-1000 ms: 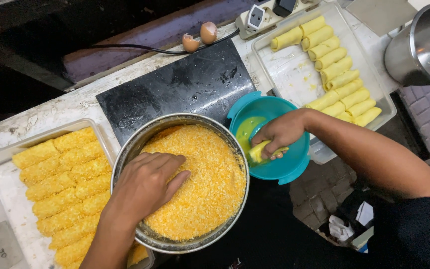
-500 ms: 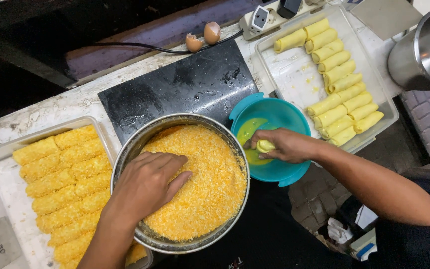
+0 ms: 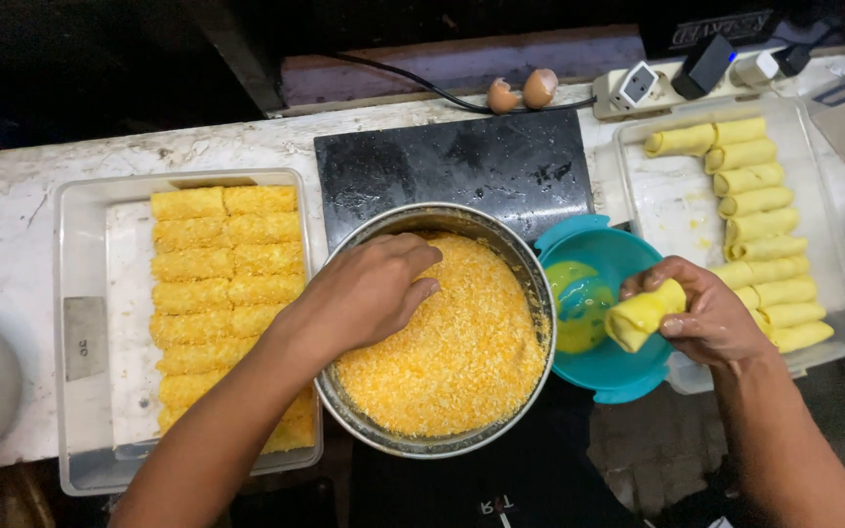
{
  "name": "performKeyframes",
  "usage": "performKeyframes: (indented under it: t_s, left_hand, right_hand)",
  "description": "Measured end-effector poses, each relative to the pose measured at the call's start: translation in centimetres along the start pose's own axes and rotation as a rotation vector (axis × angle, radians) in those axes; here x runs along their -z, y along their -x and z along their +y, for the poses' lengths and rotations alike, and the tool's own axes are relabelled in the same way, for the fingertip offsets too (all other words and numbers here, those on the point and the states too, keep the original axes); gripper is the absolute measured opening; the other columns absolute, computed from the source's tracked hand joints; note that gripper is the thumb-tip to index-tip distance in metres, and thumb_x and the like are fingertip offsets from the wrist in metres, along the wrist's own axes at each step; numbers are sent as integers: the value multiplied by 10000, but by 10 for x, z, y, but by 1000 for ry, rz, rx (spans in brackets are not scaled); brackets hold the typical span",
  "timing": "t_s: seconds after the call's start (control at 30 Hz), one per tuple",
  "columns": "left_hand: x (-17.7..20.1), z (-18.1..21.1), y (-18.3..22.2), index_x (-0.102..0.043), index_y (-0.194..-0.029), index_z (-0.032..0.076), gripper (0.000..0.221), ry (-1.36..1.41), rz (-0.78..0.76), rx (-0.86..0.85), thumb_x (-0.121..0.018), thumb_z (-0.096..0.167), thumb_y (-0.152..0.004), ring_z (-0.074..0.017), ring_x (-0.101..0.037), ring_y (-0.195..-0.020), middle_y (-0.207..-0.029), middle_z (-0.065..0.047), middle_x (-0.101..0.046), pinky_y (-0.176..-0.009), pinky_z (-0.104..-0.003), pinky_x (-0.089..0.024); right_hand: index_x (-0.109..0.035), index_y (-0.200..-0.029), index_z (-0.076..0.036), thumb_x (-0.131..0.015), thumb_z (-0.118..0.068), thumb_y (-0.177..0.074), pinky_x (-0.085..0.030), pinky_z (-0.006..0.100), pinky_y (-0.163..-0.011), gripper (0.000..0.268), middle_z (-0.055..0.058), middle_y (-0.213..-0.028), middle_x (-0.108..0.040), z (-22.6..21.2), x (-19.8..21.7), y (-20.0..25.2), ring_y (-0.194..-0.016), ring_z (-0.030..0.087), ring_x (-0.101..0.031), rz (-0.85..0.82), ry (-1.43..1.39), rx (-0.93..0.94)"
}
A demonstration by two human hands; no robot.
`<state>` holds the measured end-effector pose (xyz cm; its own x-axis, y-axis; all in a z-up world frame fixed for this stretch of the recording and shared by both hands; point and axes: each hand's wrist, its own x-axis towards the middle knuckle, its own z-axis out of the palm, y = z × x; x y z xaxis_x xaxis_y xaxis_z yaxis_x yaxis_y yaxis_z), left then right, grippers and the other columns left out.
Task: The person repeatedly picks up cylindrical food rolls, dips them into a bowl of beaten egg, then coats them in a tray of breadcrumbs before placing them into a container. The process is repeated for multiple rolls throughout the clip.
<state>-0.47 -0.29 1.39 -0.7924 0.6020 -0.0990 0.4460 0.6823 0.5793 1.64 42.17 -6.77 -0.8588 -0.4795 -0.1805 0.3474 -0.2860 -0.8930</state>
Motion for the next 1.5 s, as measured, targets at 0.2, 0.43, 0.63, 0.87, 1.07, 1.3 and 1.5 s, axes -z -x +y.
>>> performKeyframes:
  t_s: [0.2,0.43,0.63,0.87,1.07,1.3,1.5]
  left_hand:
    - [13,14,-39,-328,-1380,57,386,26,-511,295,-367,81,-997,-310,-426,-1258,-1410,-144,-366,-1016,-433,-387]
    - [-16,-16,-70,-329,-1500,80,521,46,-558,272,-304,292,-1025,-284,-291,-1458,-1589,-119,-285,-1191,-424,-244]
    - [-17,-8,-70,-351,-1495,88,600,230,-528,371,-291,439,-1012,-295,-300,-1456,-1587,-118,-297,-1178,-438,-262]
    - [-20,5,-67,-379,-1488,162,598,541,-543,527,-301,453,-971,-283,-331,-1454,-1583,-74,-332,-1200,-465,-235]
    - [-17,-2,-44,-516,-1394,171,621,885,-500,433,-477,479,-855,-261,-383,-1451,-1557,-74,-429,-1198,-472,-204]
    - [-26,-3,0,-520,-1392,151,560,558,-474,-242,-634,378,-893,-337,-350,-1405,-1457,-163,-468,-1126,-473,-228]
    - [-53,0,-17,-494,-1379,131,705,184,-487,-47,-641,591,-865,-316,-527,-1238,-1375,-107,-555,-1006,-432,-388]
  right_hand:
    - [-600,-1085,-120,-817,-115,-713,-549,389,-858,430,229,-1111,-663,-35,-62,-24,-997,301,-664,-96,395,180]
    - [-587,-1108,-107,-385,-61,-923,-454,391,-1046,277,130,-1307,-584,-39,-185,-73,-1277,323,-580,-655,1053,464]
    - [-630,-978,-2,-471,-103,-973,-484,472,-1029,189,124,-1082,-664,-45,-169,-29,-1164,331,-624,-702,1001,533]
    - [-602,-791,-12,-500,34,-878,-600,418,-884,141,144,-882,-679,-24,-101,7,-905,336,-728,-33,905,536]
    - [-602,-856,3,-491,1,-944,-582,400,-942,141,153,-943,-681,-4,-71,7,-995,321,-717,111,921,418]
    - [-594,-843,3,-520,5,-949,-579,390,-904,129,151,-888,-668,-12,-49,16,-955,320,-722,249,954,439]
    - [-663,-1006,-62,-617,-27,-943,-470,298,-828,86,75,-1056,-699,-54,40,45,-963,185,-641,762,1265,226]
